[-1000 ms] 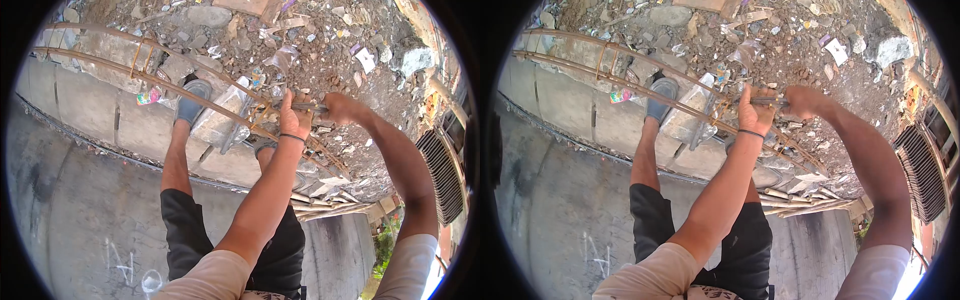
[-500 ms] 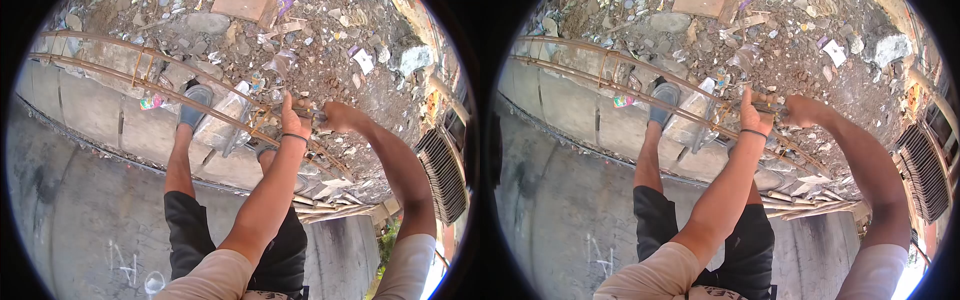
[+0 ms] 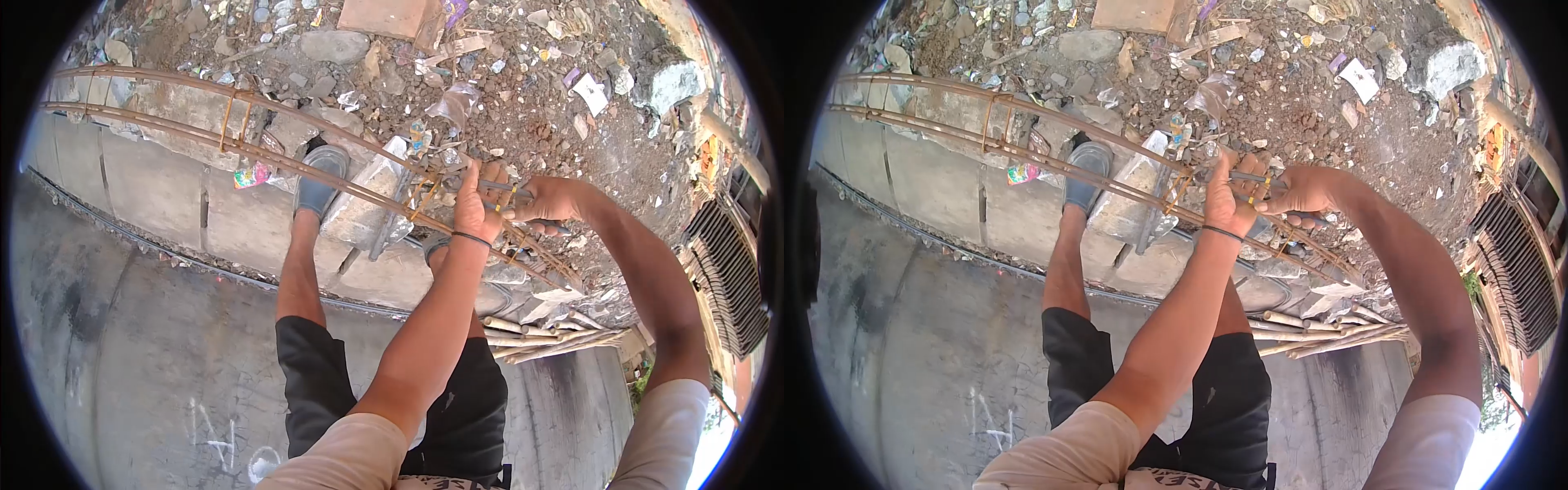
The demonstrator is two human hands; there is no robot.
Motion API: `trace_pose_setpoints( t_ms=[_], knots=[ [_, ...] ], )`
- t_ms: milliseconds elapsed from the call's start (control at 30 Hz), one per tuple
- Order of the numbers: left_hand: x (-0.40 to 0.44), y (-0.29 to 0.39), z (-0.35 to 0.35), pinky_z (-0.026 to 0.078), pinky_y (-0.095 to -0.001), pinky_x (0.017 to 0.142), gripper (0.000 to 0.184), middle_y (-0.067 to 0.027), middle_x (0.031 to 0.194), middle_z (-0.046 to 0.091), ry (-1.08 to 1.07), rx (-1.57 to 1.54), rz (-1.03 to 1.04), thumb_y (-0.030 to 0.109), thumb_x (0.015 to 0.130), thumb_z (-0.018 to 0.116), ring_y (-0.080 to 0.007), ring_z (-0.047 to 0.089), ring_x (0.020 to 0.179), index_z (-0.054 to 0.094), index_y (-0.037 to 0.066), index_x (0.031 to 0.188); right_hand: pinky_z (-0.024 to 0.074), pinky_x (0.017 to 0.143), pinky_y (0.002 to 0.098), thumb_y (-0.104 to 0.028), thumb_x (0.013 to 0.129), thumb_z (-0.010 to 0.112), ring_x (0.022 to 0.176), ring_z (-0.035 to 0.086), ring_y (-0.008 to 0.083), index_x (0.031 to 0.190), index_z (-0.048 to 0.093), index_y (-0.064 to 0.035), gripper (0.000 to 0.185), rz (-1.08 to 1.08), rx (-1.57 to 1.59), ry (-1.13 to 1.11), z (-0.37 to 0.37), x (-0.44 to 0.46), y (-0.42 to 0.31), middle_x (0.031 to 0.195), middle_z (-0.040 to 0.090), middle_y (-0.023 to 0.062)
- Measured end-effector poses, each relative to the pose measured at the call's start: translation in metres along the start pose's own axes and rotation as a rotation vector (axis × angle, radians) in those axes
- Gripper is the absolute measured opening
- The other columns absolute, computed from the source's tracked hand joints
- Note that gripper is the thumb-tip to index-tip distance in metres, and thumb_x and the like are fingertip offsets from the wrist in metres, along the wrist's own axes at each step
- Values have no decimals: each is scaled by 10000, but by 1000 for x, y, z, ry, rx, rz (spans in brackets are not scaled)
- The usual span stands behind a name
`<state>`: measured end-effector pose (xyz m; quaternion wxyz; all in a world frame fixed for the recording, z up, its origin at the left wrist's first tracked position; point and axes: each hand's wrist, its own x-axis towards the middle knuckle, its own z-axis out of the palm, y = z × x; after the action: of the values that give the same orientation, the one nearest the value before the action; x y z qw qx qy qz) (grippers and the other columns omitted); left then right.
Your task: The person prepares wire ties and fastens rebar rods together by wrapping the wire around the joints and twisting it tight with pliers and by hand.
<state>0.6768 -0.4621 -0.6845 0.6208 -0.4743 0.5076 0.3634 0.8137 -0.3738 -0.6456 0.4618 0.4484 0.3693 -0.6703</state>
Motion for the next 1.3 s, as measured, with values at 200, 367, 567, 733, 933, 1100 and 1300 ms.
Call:
trace_pose_setpoints(
  t_ms=[200,367,567,733,933,1100,1300],
  knots=[
    [20,12,-3,551,-472,839,280,-32,766,519,-504,-82,-25,351,1029,532,-232,595,817,543,74,1072,548,471,310,-516,913,669,621,695,213,1179,540,18,609,-129,539,6,15,-19,-1,870,686,159],
    [-14,10,-39,580,-414,716,276,-49,760,552,-90,126,56,324,1044,504,-225,628,754,521,56,980,553,769,421,-426,825,767,931,687,353,1305,471,-13,700,-281,-22,562,87,-47,-27,1127,640,241],
    [-98,49,-67,557,-372,602,337,-78,776,590,186,618,327,346,1022,533,-215,631,697,535,17,950,519,819,449,-308,847,721,979,666,394,1252,489,13,566,-132,298,470,163,-81,-96,1029,673,254],
    [-121,103,-98,493,-363,612,434,-121,739,574,218,1291,663,387,1029,493,-211,572,664,552,-33,933,490,698,407,-359,891,690,745,632,305,960,550,14,404,-166,718,684,251,-64,-147,819,644,170],
    [-154,180,-82,441,-307,457,477,-24,642,554,-39,1542,764,380,1060,398,-109,501,495,574,17,805,420,707,315,-406,1012,535,821,553,87,908,551,-75,347,-364,1570,290,261,-56,-211,826,597,2],
    [-182,166,-64,417,-342,490,450,-20,607,518,48,1397,675,352,1060,421,-105,524,550,562,11,801,450,844,460,-206,997,492,934,576,450,978,527,14,224,-333,1193,757,279,-52,-241,948,590,249],
    [-148,181,-89,465,-481,647,461,-240,726,630,3,1871,862,326,1039,428,-428,605,673,614,-39,827,447,819,502,-149,969,525,959,565,473,1021,525,23,180,-430,927,999,283,-57,-215,961,579,272]
  ],
)
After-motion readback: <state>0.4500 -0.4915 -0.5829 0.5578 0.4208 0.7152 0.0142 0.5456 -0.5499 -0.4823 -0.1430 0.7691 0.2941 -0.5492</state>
